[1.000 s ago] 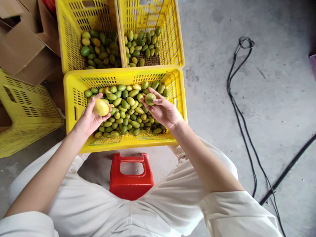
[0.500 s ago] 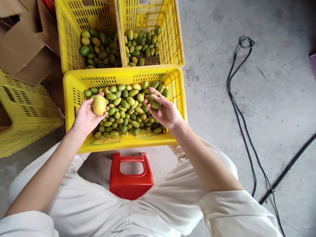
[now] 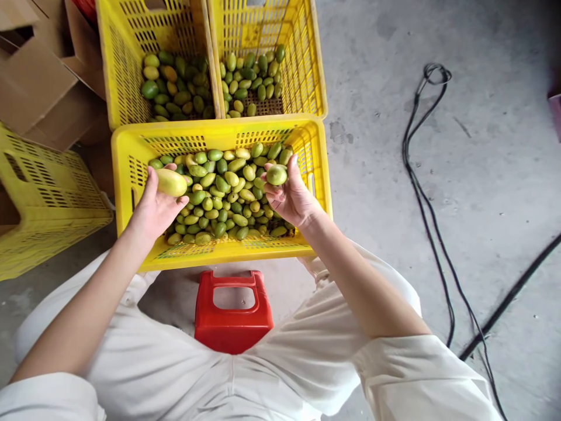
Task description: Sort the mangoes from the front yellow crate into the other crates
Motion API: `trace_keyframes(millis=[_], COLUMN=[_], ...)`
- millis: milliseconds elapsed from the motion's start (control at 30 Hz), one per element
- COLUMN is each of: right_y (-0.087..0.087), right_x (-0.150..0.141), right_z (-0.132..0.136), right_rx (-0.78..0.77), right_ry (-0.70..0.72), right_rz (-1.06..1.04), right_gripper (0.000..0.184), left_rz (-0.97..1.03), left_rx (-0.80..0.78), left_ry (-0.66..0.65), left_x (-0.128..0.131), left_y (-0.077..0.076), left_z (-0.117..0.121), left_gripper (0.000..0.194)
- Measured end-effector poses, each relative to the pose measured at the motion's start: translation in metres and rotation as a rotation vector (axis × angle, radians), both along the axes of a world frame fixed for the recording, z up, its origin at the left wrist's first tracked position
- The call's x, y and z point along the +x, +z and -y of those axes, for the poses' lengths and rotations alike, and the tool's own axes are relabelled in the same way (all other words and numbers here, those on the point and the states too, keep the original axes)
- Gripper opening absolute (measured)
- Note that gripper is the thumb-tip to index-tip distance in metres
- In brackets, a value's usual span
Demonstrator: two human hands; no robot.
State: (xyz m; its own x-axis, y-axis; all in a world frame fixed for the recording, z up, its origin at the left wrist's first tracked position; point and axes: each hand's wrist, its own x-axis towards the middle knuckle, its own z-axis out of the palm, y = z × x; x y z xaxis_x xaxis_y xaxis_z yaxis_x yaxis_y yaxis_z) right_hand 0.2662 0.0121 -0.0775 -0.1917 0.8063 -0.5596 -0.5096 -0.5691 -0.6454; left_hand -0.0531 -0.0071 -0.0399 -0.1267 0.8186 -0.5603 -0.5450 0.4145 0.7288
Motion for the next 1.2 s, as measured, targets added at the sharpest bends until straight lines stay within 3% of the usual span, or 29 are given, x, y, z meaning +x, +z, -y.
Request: trace_keyframes(millis=[167, 300, 367, 467, 633, 733, 833, 1033, 1200], right_y=[0.000, 0.005, 0.007, 0.011, 0.014, 0.014, 0.014, 0.017, 0.015], right_x=[0.001, -0.003, -0.004, -0.004, -0.007, -0.009, -0.009, -0.004, -0.004], right_z=[-0.001, 0.001, 0.002, 0.002, 0.006, 0.007, 0.006, 0.004, 0.006], right_rx=[-0.057, -0.098, -0.098, -0.051, 0.002, 0.018, 0.042, 0.016, -0.013], right_ry=[0.040, 0.040, 0.035, 0.052, 0.066, 0.084, 0.047, 0.016, -0.011], right_rz=[-0.040, -0.061, -0.061, -0.044, 0.017, 0.047, 0.046, -0.008, -0.035], right_gripper=[0.052, 0.021, 0.016, 0.023, 0.060, 0.067, 0.063, 0.048, 0.038], left_rz=[0.026, -0.016, -0.004, -0.003, -0.025, 0.004, 0.006, -0.133, -0.093], left_rx=[-0.114, -0.093, -0.073, -0.035, -0.054, -0.069, -0.030, 0.072, 0.058], left_ry=[-0.050, -0.107, -0.129, -0.163, -0.253, -0.264, -0.269, -0.238, -0.163], left_x=[0.005, 0.004, 0.002, -0.001, -0.005, -0.006, -0.007, -0.006, -0.008], left_y=[0.007, 0.002, 0.000, -0.001, 0.001, 0.000, -0.004, -0.014, -0.026], left_z=[-0.001, -0.001, -0.001, -0.001, -0.001, -0.002, -0.002, 0.000, 0.001], left_gripper=[0.036, 0.043, 0.043, 0.040, 0.036, 0.032, 0.028, 0.049, 0.056])
